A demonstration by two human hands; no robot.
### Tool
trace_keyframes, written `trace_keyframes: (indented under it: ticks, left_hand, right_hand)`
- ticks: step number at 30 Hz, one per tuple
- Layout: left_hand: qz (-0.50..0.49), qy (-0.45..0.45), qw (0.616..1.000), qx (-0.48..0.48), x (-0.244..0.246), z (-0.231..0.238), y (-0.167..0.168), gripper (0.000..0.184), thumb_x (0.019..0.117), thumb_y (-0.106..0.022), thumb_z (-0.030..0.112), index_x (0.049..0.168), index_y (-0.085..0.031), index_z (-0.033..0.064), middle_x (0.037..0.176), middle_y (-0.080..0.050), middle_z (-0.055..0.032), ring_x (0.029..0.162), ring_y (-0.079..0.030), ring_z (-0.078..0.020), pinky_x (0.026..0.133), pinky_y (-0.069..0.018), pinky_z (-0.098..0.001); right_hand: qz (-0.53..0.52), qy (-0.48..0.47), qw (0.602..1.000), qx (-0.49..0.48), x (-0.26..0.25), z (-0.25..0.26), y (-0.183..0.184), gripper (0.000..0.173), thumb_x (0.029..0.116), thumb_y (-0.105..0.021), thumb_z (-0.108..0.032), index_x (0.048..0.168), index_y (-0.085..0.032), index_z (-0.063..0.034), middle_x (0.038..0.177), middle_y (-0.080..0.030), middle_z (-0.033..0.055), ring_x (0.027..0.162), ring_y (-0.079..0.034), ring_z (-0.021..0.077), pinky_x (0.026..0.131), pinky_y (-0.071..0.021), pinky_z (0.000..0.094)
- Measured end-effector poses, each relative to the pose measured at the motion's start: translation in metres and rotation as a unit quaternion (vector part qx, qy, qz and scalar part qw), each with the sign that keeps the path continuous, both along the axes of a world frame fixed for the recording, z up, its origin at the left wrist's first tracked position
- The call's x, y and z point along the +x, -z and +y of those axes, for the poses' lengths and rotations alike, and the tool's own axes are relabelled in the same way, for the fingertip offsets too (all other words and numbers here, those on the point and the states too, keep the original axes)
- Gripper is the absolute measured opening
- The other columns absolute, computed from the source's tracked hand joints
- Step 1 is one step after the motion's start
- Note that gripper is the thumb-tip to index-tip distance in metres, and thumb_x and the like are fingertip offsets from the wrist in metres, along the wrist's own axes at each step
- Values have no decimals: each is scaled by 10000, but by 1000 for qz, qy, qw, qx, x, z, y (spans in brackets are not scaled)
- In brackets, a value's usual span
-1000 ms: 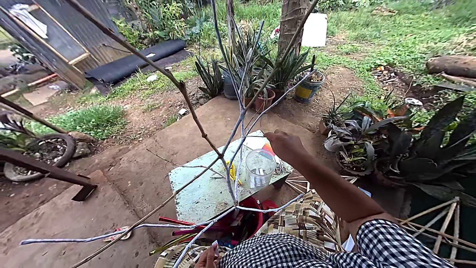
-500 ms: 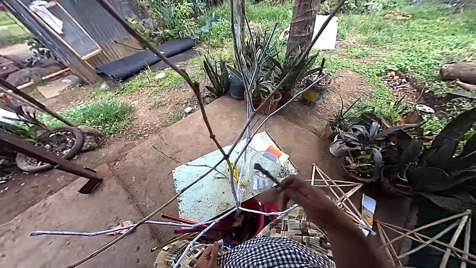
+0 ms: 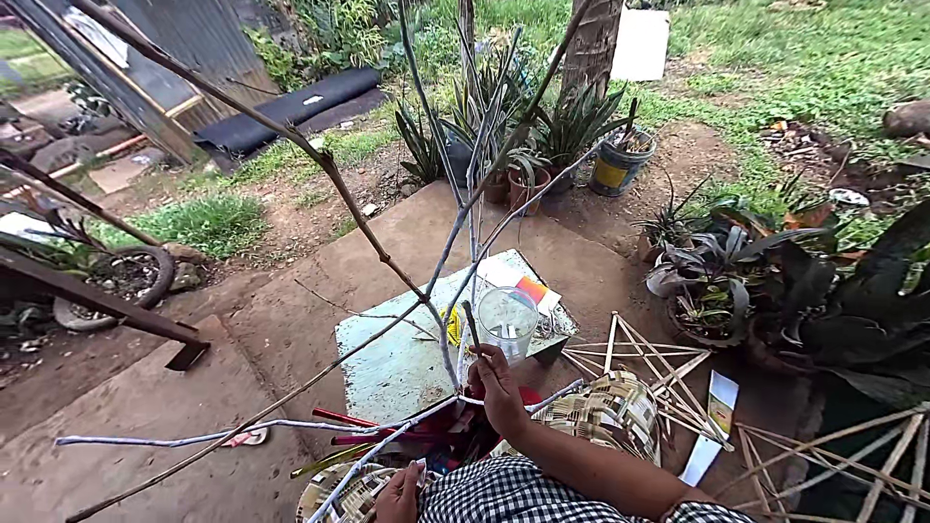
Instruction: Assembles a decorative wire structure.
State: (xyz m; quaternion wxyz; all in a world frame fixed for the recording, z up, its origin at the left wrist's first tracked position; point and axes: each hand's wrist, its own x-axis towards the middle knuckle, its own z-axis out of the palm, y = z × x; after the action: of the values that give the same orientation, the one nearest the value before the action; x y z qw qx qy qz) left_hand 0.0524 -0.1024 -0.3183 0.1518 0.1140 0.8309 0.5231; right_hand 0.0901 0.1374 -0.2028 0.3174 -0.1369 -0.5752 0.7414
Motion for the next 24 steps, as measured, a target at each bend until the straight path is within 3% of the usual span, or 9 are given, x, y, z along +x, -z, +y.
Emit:
trace_keyframes:
  ticks: [5,8,12,24]
  left_hand:
    - [-1,1,1000,-28,0,3,0,366,1043,-502,218,925,-754,-20,837,-744,-36,688,-630,11,703,-522,-212]
    - [-1,5,999,-31,0,6,1,363,1042,-511,223,900,-747,-13,786,-726,-14,644,-607,18,672,-511,-208]
    - [-11,-3,999,-42,2,10,-2,377,1052,-504,232,920,-744,-27,828,-741,-47,676,-632,-6,697,-531,-232]
    - [4,-5,998,-55,3,8,0,392,1050,-496,249,912,-750,-16,843,-754,-37,676,-639,-1,692,-528,-229]
  right_hand:
    - [-56,-125,988,-74,0,-7,-2,343,1107,-308,-109,1384,-402,70,917,-700,88,785,-712,141,776,-607,325]
    - [-67,-182,976,-96,-8,-9,-18,347,1116,-317,-122,1414,-368,49,992,-715,125,764,-728,166,726,-619,332]
    - [-69,-197,968,-136,-18,-15,-29,336,1119,-302,-117,1412,-345,42,985,-721,140,729,-731,167,715,-623,328]
    - [-71,-204,959,-183,-26,-18,-35,323,1125,-304,-122,1410,-349,23,1004,-717,155,736,-732,177,719,-620,329]
